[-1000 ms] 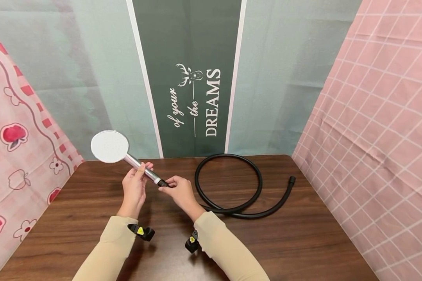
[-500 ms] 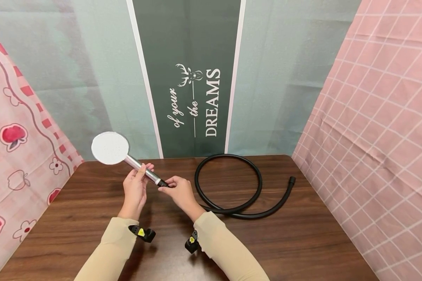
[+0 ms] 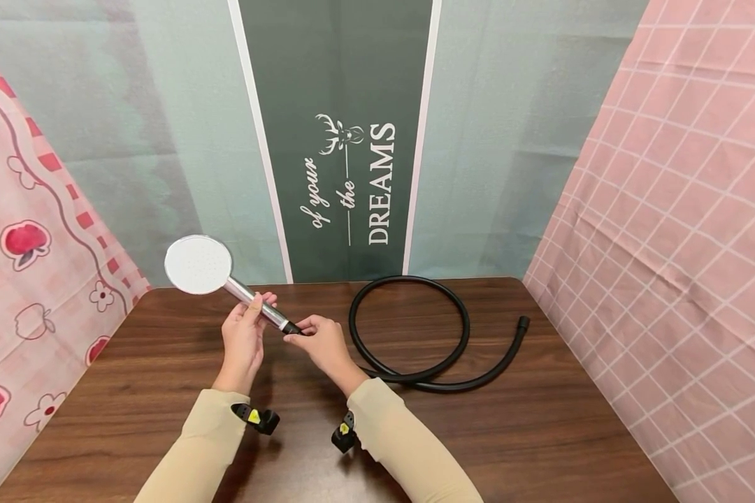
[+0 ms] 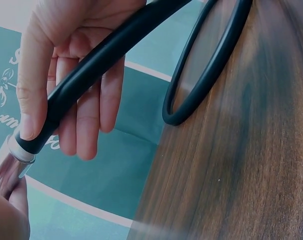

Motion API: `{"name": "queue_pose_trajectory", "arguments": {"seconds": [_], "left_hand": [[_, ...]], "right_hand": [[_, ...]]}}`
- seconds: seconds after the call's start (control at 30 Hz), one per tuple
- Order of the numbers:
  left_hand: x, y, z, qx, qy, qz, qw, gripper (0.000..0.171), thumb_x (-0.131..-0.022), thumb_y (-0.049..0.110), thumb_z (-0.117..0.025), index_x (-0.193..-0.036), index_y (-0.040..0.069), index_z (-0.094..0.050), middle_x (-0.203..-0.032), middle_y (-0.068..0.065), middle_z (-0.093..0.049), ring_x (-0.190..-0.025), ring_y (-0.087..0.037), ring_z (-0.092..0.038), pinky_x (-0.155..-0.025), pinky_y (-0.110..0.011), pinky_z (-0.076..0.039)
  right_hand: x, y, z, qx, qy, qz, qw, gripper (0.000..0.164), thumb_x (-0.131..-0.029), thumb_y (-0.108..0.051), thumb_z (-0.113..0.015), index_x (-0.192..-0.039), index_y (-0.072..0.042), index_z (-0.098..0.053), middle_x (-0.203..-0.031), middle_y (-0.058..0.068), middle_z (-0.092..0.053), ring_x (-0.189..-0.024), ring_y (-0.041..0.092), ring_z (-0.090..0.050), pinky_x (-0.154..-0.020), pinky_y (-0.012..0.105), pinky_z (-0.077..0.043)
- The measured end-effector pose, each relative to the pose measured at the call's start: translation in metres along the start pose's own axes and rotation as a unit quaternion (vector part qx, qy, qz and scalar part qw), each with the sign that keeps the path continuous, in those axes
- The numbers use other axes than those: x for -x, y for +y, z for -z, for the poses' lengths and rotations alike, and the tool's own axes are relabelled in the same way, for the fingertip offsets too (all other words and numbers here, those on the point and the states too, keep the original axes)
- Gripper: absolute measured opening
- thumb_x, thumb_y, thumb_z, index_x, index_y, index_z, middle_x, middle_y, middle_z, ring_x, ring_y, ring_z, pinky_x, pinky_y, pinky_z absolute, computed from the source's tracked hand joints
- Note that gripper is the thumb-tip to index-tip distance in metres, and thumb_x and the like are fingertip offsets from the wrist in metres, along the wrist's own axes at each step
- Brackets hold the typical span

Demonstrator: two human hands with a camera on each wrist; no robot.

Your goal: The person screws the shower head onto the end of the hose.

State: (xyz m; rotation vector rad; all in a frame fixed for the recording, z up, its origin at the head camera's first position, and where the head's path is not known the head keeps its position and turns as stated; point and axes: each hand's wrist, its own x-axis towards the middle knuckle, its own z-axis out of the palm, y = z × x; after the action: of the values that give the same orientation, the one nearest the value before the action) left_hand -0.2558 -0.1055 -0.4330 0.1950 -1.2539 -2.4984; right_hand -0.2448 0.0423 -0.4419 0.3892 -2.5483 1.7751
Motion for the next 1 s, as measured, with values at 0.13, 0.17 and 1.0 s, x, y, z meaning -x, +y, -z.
{"name": "queue_pose_trajectory", "arguments": {"seconds": [0.13, 0.17, 1.0], "left_hand": [[-0.0002, 0.0007, 0.0007, -0.007, -0.006, 0.0, 1.0, 0.019, -0.101, 0.012, -0.055, -0.112, -0.004, -0.055, -0.089, 0.001, -0.075, -0.088, -0.007, -0.073, -0.088, -0.02, -0.059], [-0.0003, 0.0008, 0.0007, -0.007, -0.008, 0.0, 0.9999, 0.022, -0.101, 0.012, -0.055, -0.113, -0.006, -0.054, -0.089, 0.002, -0.075, -0.088, -0.007, -0.073, -0.088, -0.02, -0.059], [0.0032, 0.0032, -0.0002, -0.012, -0.016, 0.008, 0.9998, 0.016, -0.102, 0.009, -0.053, -0.111, -0.003, -0.054, -0.09, 0.003, -0.075, -0.093, -0.01, -0.074, -0.091, -0.022, -0.058]], "right_hand": [[-0.002, 0.0016, 0.0007, 0.011, -0.004, -0.001, 1.0, 0.024, -0.083, -0.021, -0.081, -0.096, -0.003, -0.072, -0.089, 0.012, -0.077, -0.07, 0.007, -0.061, -0.06, 0.02, -0.048], [-0.0025, 0.0019, 0.001, 0.013, -0.005, -0.002, 1.0, 0.024, -0.083, -0.022, -0.081, -0.096, -0.004, -0.072, -0.089, 0.011, -0.077, -0.07, 0.007, -0.061, -0.061, 0.02, -0.048], [-0.0018, -0.0007, 0.0088, -0.003, -0.043, -0.005, 0.999, 0.024, -0.085, -0.027, -0.08, -0.096, -0.006, -0.077, -0.086, 0.01, -0.078, -0.088, 0.039, -0.071, -0.061, 0.023, -0.048]]}}
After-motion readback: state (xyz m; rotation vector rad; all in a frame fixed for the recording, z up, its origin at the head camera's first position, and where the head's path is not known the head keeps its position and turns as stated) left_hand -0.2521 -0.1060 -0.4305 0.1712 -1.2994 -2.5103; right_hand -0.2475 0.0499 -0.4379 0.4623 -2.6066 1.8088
